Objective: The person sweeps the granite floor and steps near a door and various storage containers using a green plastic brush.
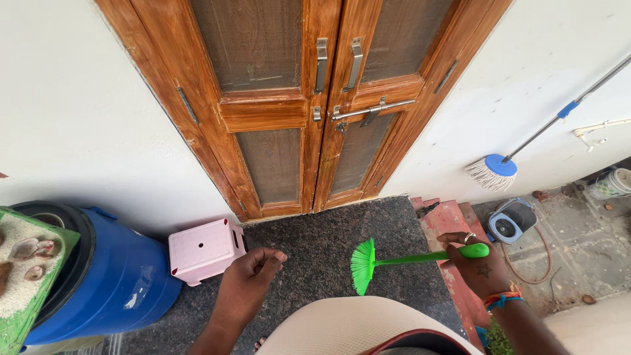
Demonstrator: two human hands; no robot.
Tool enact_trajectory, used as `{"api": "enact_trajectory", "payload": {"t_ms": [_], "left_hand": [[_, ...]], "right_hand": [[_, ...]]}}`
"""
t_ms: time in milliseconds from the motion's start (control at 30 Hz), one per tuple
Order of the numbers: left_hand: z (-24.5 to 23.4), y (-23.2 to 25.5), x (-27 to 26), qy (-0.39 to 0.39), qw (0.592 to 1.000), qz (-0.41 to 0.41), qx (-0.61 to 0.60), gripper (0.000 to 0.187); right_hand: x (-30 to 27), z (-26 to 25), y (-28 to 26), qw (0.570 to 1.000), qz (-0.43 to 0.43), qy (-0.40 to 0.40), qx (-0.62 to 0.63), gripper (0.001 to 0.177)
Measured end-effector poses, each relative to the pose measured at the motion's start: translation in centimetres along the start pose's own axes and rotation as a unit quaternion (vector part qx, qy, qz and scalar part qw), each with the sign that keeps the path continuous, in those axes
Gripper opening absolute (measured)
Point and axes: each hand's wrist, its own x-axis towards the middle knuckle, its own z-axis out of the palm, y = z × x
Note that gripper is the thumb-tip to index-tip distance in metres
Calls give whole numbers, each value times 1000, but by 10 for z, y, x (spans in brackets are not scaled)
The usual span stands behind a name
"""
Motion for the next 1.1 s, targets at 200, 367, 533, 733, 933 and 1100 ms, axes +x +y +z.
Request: {"api": "enact_trajectory", "payload": {"t_ms": [200,367,533,733,933,1100], "left_hand": [[12,14,2,-39,999,23,-18,34],[26,18,15,-101,994,13,-46,35],[57,23,29,-187,982,7,-14,44],[109,31,53,-274,960,-19,-59,73],[116,4,63,-318,925,-161,-132,80],[121,-13,50,-361,885,-207,-211,68]], "right_hand": [[-20,6,-28,969,-131,39,-206,7],[-44,31,-68,931,-234,44,-278,11],[-43,47,-81,949,-136,29,-284,17],[-34,87,-56,970,-109,-79,-203,15],[-49,125,-54,940,-161,-247,-174,18],[-64,137,-69,921,-154,-334,-129,40]]}}
